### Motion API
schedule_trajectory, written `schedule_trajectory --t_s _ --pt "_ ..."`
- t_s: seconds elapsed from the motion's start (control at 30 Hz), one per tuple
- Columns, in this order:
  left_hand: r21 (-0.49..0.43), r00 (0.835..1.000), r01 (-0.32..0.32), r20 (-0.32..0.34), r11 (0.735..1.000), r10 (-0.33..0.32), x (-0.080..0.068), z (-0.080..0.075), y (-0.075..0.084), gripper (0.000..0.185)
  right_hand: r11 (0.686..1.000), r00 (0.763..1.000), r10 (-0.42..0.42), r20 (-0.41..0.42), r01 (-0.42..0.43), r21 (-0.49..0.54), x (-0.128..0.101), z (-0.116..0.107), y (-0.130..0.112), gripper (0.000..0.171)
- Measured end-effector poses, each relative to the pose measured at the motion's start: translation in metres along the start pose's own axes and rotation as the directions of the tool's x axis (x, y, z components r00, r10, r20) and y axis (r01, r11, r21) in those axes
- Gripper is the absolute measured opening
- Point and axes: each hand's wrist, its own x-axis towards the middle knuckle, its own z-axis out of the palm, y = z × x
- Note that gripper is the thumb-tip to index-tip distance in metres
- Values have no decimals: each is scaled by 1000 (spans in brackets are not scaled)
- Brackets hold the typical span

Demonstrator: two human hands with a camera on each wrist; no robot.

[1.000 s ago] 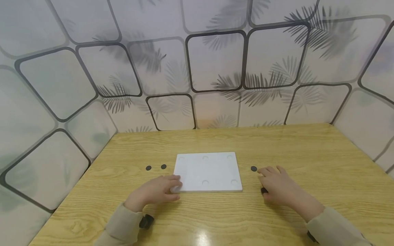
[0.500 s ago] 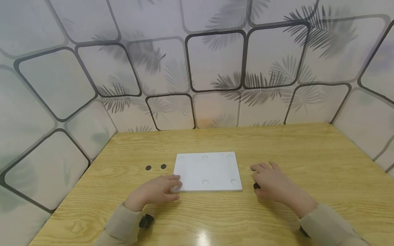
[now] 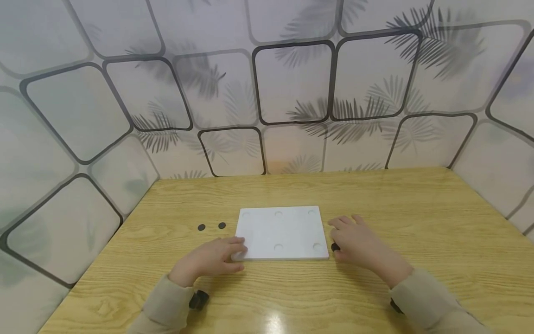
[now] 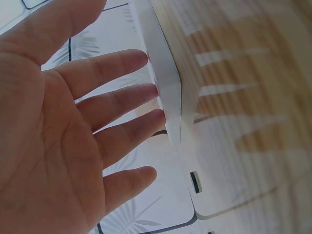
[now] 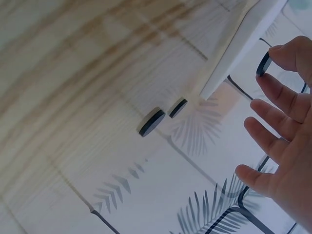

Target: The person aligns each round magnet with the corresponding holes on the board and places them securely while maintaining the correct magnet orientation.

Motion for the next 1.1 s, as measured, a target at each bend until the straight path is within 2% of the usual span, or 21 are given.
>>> schedule_trajectory --t_s 0.27,0.7,1.1 --pt "7 1000 0 -3 1000 0 0 1 0 46 1000 1000 0 -10 0 5 10 5 -3 28" --pt "-9 1000 0 -1 1000 0 0 -1 1 45 999 999 17 33 -19 50 20 9 -8 26" --pt "-24 1000 8 6 1000 -8 0 -1 0 45 1000 998 8 62 -8 -1 22 12 -9 26"
